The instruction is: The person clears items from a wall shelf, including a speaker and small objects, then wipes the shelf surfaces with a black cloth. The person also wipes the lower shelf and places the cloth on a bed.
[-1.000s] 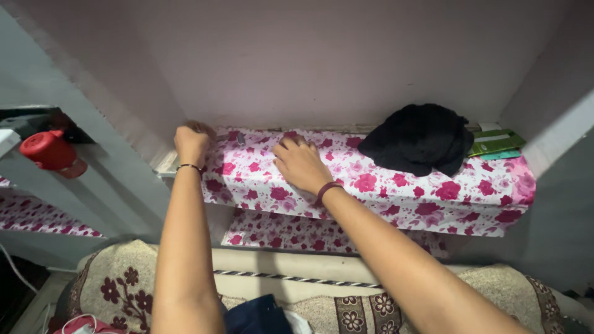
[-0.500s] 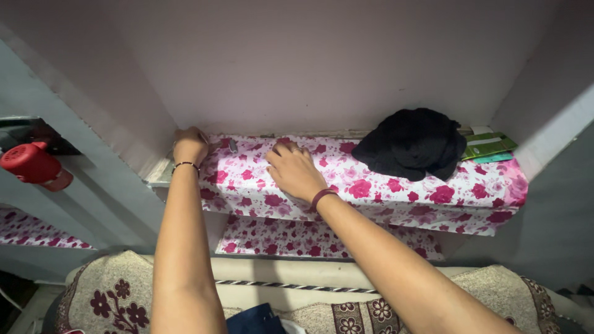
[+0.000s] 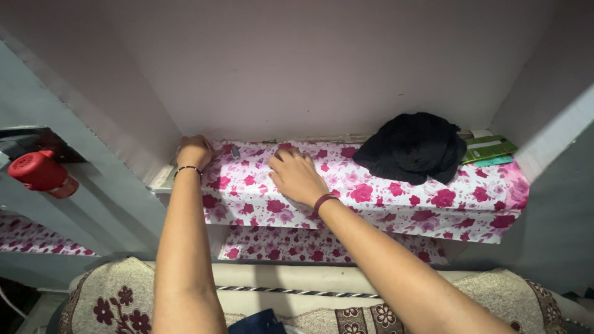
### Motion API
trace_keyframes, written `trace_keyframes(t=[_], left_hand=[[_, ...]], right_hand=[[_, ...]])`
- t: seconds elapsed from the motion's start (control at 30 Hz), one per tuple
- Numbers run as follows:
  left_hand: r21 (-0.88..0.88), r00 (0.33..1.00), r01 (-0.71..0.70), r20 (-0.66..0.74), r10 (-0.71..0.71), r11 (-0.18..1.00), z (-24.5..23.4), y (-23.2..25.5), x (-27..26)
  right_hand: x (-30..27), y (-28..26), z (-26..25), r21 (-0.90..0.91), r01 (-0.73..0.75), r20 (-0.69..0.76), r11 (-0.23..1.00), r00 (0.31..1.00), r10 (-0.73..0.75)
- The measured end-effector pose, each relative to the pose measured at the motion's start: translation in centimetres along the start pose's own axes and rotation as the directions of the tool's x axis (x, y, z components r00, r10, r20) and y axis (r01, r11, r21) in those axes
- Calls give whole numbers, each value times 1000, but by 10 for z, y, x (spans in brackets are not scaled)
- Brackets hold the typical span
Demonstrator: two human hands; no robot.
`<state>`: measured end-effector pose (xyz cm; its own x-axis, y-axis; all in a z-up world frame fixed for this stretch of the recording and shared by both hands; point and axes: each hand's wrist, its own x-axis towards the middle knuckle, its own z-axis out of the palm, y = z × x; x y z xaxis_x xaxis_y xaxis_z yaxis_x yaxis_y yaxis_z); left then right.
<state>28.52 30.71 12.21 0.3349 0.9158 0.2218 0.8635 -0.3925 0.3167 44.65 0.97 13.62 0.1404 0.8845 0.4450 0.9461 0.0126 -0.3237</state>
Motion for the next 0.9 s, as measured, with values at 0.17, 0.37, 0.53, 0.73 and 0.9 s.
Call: trace_keyframes(t=[0.17, 0.37, 0.53, 0.73, 0.9], left_hand=[[-21, 1000, -31, 5, 31, 999, 8, -8, 8], [-577, 989, 74, 150, 17, 813, -3, 3, 13], [-869, 868, 495, 495, -43, -21, -19, 16, -9], [-835, 931, 361, 346, -114, 416, -16, 39, -19], [-378, 978, 204, 36, -206, 903, 11, 51, -28]], right_hand=[[-1, 0, 2, 1, 3, -10, 1000, 1000, -3], [-1, -2, -1, 7, -17, 9, 1000, 1000, 17], [-3, -3, -1, 13, -11, -3, 1000, 1000, 11], [1, -1, -2, -3, -13, 7, 1000, 1000, 13], [0, -2, 0, 7, -39, 30, 999, 999, 39]])
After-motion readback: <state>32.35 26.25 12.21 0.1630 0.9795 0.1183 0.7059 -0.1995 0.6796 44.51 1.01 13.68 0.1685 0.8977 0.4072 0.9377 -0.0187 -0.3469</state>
